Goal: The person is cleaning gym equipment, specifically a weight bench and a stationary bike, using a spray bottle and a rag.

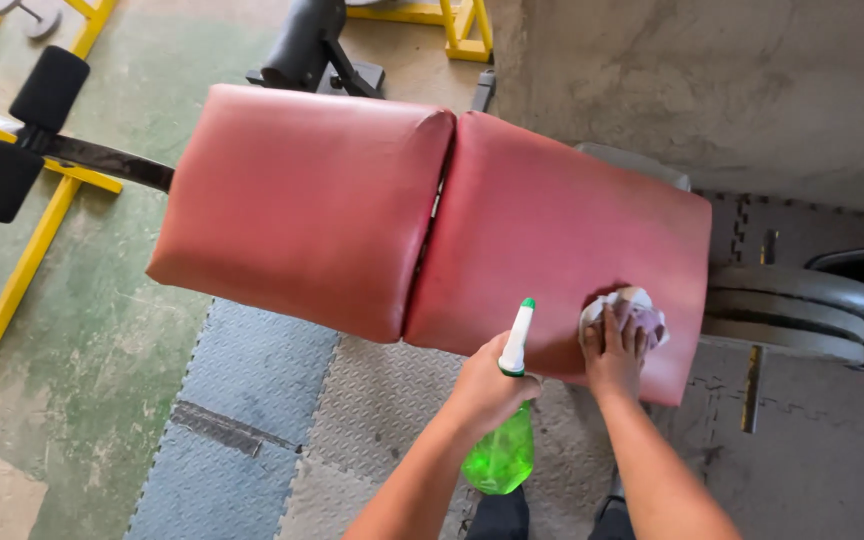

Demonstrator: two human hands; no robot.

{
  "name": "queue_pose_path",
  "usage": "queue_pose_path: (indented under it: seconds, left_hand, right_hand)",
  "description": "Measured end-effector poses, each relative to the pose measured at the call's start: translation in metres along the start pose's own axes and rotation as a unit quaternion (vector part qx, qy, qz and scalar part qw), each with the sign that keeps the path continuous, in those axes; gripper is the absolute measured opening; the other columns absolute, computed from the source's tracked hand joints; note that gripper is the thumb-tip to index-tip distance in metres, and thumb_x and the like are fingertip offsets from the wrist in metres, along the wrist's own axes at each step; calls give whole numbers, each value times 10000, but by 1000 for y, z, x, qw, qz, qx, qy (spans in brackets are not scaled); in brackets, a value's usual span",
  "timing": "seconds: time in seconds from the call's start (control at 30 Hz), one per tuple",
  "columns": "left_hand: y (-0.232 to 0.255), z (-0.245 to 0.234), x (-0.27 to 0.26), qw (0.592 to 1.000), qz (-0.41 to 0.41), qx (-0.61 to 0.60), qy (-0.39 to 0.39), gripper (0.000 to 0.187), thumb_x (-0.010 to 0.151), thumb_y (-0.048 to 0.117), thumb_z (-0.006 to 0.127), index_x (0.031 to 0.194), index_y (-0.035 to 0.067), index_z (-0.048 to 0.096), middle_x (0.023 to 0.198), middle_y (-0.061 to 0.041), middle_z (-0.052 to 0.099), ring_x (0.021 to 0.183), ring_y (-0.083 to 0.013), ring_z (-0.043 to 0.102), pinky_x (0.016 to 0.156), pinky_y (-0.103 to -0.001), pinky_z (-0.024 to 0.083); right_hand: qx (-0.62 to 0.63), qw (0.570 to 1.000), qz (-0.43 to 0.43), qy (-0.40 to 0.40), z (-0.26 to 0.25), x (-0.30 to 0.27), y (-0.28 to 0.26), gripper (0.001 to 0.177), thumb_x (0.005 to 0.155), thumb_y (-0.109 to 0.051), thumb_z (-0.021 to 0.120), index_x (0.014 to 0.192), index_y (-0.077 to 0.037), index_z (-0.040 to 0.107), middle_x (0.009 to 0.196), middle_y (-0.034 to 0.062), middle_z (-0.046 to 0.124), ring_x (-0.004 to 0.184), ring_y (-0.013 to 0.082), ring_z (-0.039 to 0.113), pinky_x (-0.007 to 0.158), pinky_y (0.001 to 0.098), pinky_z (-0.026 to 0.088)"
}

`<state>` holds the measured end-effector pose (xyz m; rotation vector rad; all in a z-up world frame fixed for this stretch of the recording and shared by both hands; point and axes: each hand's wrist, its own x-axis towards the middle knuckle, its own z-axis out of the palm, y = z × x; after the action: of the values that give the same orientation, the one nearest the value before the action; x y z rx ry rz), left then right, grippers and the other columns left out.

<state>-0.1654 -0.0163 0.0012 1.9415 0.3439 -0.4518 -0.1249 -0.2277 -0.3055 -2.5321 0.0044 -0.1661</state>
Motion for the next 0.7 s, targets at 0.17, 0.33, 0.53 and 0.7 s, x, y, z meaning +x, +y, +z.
queue_pose_path:
  seconds: [0.17, 0.33, 0.53, 0.7]
  left_hand:
    - [-11, 35, 2, 999, -33, 3, 1, 570, 640, 112, 772, 1194, 93, 639, 1017, -117, 732, 981, -295, 718, 853, -398, 556]
    - [-19, 74, 0, 999, 38, -24, 4, 580, 651, 113, 810, 1211, 97, 661, 1101, -97, 738, 1049, -273, 691, 905, -391, 534]
    - [5, 109, -8, 999, -34, -27, 10, 621, 639, 103, 764, 1253, 116, 672, 1067, -116, 729, 1016, -287, 707, 888, -382, 547]
    - [34, 148, -19, 999, -45, 5, 1, 647, 658, 116, 765, 1288, 122, 615, 1044, -118, 717, 1008, -280, 687, 893, -381, 524]
  right_hand:
    - [58, 998, 15, 6, -1, -6, -25, 584, 1053, -426, 492, 1578, -181, 422, 1657, 211, 346, 1506, 506, 268, 1242, 564, 228]
    - [88, 993, -59, -48, -36, 4, -71, 543, 964, -288, 566, 1499, -196, 544, 1631, 247, 325, 1501, 530, 200, 1218, 544, 206]
    - [146, 969, -174, -98, -48, -9, 44, 632, 849, -235, 660, 1468, -197, 542, 1626, 139, 392, 1522, 427, 275, 1236, 520, 239]
    - [160, 945, 256, -128, -91, -16, 120, 442, 1058, -238, 570, 1499, -252, 593, 1445, 93, 625, 1330, 302, 625, 1115, 405, 503]
